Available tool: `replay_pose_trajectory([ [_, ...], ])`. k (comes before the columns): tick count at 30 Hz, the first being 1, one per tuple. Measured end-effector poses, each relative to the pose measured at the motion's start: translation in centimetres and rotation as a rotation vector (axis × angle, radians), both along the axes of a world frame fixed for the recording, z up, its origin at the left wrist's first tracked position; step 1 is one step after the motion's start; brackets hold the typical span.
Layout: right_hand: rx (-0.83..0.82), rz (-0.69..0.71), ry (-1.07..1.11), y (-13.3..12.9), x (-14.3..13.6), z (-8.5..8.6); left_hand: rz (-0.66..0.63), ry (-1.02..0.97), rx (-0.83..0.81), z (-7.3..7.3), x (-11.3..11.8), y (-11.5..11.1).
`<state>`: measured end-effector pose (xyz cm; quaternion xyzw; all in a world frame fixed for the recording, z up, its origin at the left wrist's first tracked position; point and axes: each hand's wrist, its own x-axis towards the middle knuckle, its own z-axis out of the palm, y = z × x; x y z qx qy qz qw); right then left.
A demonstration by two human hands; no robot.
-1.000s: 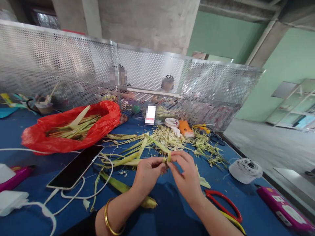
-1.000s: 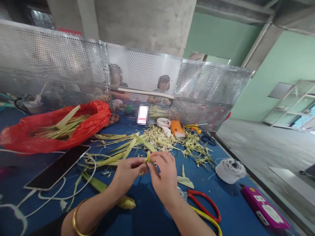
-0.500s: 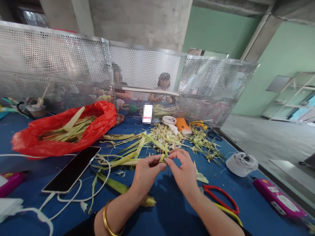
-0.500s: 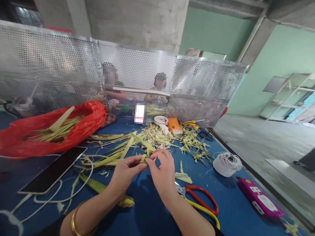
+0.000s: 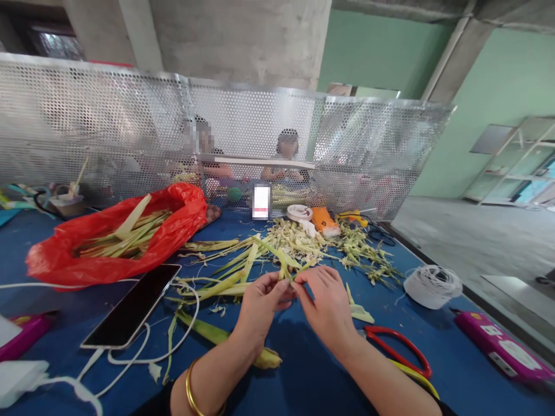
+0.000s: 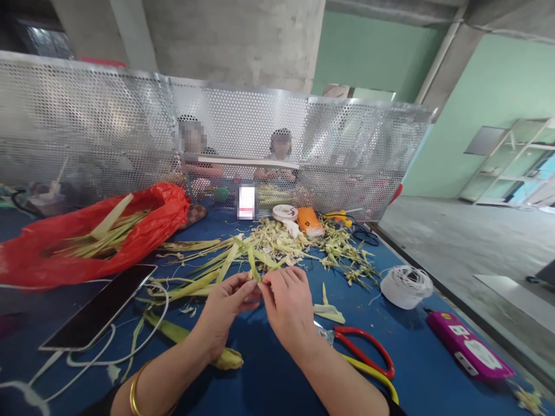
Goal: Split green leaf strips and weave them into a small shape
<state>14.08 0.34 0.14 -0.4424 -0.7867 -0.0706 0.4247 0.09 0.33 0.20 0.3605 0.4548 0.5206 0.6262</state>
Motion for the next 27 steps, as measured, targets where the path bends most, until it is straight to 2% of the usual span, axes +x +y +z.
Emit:
replay_pose_trajectory([
  [7, -0.037, 0.048, 0.020, -0.4, -0.7, -0.6, 0.115, -0.095, -0.135, -0.1, -0.1, 0.1],
  [12, -0.029, 0.036, 0.082, -1.0, -1.3, -0.8, 0.107, -0.187, -0.189, 0.0, -0.4, 0.2],
  [16, -0.023, -0.027, 0.160, -1.0, -0.6, 0.0, 0.133, -0.122, -0.166, 0.4, -0.5, 0.2],
  [20, 0.076, -0.169, 0.178, -0.7, 0.2, 0.8, 0.108, 0.041, -0.026, 0.4, 0.2, -0.3],
  [23, -0.044, -0.114, 0.160, -0.3, 0.2, 0.6, 0.023, 0.109, 0.069, 0.2, 0.6, -0.6],
  [27, -0.278, -0.093, 0.408, 0.0, -0.1, 0.1, 0.043, 0.124, 0.003, 0.2, 0.4, -0.4],
])
